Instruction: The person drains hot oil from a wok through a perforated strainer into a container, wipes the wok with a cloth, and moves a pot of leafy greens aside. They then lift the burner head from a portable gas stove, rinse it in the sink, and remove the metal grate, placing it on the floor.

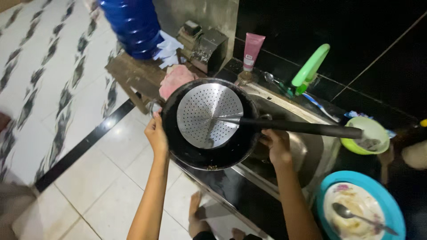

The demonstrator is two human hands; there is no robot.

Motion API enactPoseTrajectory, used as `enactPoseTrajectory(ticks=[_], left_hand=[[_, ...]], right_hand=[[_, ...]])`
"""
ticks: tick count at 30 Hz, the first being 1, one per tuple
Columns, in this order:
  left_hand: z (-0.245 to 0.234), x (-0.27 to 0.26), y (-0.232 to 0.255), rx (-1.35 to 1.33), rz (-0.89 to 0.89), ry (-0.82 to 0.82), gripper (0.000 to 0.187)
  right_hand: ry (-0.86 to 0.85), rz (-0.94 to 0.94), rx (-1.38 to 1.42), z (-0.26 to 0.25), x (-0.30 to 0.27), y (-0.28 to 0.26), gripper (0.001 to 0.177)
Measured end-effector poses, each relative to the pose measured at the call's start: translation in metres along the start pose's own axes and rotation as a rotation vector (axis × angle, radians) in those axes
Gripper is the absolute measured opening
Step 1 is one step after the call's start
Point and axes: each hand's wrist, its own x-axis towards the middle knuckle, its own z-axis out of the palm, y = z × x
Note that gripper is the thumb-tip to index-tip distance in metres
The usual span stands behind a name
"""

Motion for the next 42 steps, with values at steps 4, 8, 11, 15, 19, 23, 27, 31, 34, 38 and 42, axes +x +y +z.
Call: enactPoseTrajectory(ticks=[4, 8, 11, 15, 19, 23, 27, 31, 34, 38, 42], left_hand=[[0.024, 0.077, -0.06, 0.044, -0.062, -0.089, 0.049], [0.037, 0.124, -0.092, 0.033, -0.166, -0.158, 0.048], [0.034, 0.149, -0.097, -0.078, -0.169, -0.202, 0.044], [0.019, 0.169, -0.088, -0.022, -0.179, -0.154, 0.045], [-0.001, 0.186, -0.071, -0.089, -0.175, -0.157, 0.047], [-0.02, 0.203, -0.061, -0.06, -0.118, -0.117, 0.048], [-0.044, 0.212, -0.063, -0.1, -0.189, -0.031, 0.048], [-0.066, 0.23, -0.061, -0.127, -0.229, 0.004, 0.048], [-0.079, 0.247, -0.068, -0.115, -0.227, 0.031, 0.048], [-0.093, 0.283, -0.088, -0.159, -0.202, 0.025, 0.045], [-0.105, 0.333, -0.122, -0.083, -0.221, 0.073, 0.049]], right_hand=[[0.051, -0.116, 0.036, 0.029, 0.028, 0.029, 0.005], [0.141, -0.057, 0.022, 0.058, 0.041, 0.045, 0.004], [0.199, -0.125, -0.092, 0.084, 0.052, 0.056, 0.006], [0.159, -0.086, 0.022, 0.112, 0.064, 0.068, 0.005], [0.111, -0.047, 0.047, 0.14, 0.068, 0.077, 0.006], [0.072, -0.04, 0.009, 0.169, 0.072, 0.077, 0.006], [0.104, 0.016, -0.015, 0.194, 0.085, 0.085, 0.008], [0.117, 0.029, -0.02, 0.221, 0.095, 0.099, 0.02], [0.108, 0.073, -0.021, 0.24, 0.105, 0.112, 0.018], [0.017, 0.07, 0.031, 0.275, 0.125, 0.127, 0.016], [-0.041, 0.074, 0.007, 0.314, 0.158, 0.156, 0.009]])
